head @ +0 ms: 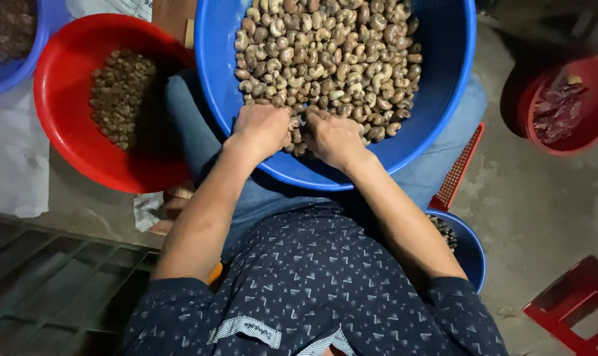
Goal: A person sitting on the floor manually sorts and peels nuts from a large blue bowl into various surrounding containers.
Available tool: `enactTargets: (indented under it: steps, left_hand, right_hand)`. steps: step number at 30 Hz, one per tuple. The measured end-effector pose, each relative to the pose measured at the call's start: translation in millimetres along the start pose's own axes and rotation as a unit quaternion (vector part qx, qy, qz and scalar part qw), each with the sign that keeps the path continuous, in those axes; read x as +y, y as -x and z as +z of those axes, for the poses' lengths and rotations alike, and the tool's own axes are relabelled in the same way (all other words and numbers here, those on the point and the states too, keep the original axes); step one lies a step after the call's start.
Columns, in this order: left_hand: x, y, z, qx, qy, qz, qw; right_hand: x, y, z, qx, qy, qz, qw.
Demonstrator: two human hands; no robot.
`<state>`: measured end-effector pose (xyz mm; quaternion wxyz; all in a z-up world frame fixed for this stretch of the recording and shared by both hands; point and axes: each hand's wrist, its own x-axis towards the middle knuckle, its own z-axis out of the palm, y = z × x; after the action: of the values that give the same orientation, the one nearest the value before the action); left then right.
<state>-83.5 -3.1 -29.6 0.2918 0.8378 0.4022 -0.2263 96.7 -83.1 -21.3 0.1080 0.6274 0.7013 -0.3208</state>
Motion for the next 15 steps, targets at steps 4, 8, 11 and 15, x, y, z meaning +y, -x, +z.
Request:
enactTargets:
  steps: [4, 8, 11, 15]
  left_hand:
    - [-3, -16, 40, 0.014, -0.056, 0.006, 0.998]
    - [6, 0, 9, 0.008, -0.078, 0.026, 0.997]
    - [19, 36, -43, -0.012, 0.069, 0.014, 0.997]
    - [14, 46, -69, 0.006, 0.433, 0.079, 0.898]
  right_hand:
    - [-2, 12, -13, 0.018, -0.038, 0.036, 0.998]
    - [16, 3, 7, 0.046, -0.070, 0.046, 0.995]
    - [6, 21, -23, 0.119, -0.194, 0.089, 0.970]
    - [18, 17, -21, 0.108, -0.506, 0.052, 0.854]
